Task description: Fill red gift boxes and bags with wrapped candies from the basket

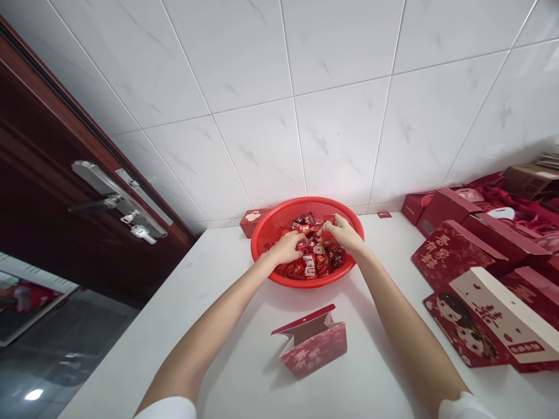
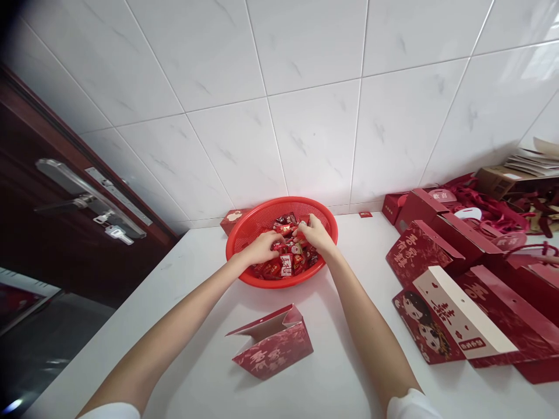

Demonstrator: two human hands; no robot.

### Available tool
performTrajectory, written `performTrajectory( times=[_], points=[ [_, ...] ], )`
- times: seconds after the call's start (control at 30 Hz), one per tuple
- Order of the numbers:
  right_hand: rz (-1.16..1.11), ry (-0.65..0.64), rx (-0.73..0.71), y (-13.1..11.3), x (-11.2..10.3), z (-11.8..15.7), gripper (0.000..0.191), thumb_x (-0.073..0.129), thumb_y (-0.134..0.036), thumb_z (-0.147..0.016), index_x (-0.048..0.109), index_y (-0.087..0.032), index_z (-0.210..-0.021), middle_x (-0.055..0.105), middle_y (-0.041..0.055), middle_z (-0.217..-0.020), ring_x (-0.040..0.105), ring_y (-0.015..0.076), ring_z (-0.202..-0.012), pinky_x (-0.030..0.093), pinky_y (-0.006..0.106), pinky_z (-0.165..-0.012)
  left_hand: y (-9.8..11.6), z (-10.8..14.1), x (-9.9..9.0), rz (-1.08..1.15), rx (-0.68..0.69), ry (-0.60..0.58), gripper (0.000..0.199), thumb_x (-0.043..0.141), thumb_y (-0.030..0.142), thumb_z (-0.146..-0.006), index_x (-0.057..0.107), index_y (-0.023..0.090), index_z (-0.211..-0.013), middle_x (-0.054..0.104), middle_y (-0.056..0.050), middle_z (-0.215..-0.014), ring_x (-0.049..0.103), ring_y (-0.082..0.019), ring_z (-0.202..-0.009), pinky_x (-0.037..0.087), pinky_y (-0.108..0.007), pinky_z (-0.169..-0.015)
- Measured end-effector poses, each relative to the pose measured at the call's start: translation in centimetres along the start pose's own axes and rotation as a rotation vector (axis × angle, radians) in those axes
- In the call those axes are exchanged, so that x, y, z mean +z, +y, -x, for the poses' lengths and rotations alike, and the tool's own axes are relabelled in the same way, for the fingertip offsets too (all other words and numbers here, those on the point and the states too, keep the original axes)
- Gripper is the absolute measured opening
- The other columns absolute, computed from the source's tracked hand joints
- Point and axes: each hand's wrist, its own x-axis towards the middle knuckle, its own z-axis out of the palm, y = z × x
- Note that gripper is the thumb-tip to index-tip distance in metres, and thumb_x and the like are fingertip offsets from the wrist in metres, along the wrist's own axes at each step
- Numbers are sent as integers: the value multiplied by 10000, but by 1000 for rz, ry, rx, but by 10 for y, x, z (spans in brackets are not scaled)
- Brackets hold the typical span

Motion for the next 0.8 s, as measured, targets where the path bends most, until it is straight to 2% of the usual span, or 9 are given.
performTrajectory(
  times=[0.13,0.27,0.4,0.5,0.6,0.67,0.8],
  points=[
    [-28,2,-11,-2,0,1,188,556,-161,-744,464,-248,-883,684,-26,-713,677,163,-609,560,284,-595,-1,0,-1,80,0,137,315,595,228,-878,665,165,-1179,648,-104,-1229,608,-261,-1167,462,-350,-1035],
    [-81,-28,-58,-3,-1,3,160,612,-182,-714,521,-226,-838,642,-42,-712,676,153,-606,571,286,-604,-4,-1,1,216,-19,188,315,679,359,-848,724,162,-1090,666,-109,-1146,638,-274,-1097,491,-366,-997],
    [-106,-54,-106,-3,-2,3,160,672,-229,-677,541,-212,-768,639,-28,-720,664,147,-634,572,281,-615,-8,-2,4,313,6,159,276,653,353,-868,742,171,-1056,693,-99,-1147,653,-248,-1063,507,-334,-950],
    [-101,-54,-122,-3,-2,2,155,684,-264,-677,557,-208,-746,653,-9,-749,669,156,-688,562,282,-636,-10,-4,5,335,1,126,188,626,308,-872,749,174,-920,735,-75,-1027,672,-230,-981,521,-310,-873],
    [-34,-13,-159,-3,-3,1,130,667,-285,-687,580,-204,-740,663,2,-760,642,146,-709,524,263,-655,-10,-4,3,334,-5,75,139,676,289,-815,734,163,-821,743,-56,-918,682,-209,-874,525,-289,-818],
    [-2,9,-173,-2,-4,0,131,663,-294,-681,580,-205,-729,656,0,-742,619,144,-708,493,252,-645,-11,-3,2,325,-15,37,129,712,272,-766,733,161,-828,744,-43,-894,683,-209,-858,525,-290,-823],
    [16,13,-170,0,-5,0,156,667,-312,-670,567,-209,-729,652,-1,-732,608,158,-721,472,257,-641,-13,-1,2,301,-40,-67,368,781,217,-641,740,185,-1005,757,-36,-1050,686,-240,-986,520,-301,-900]
  ],
)
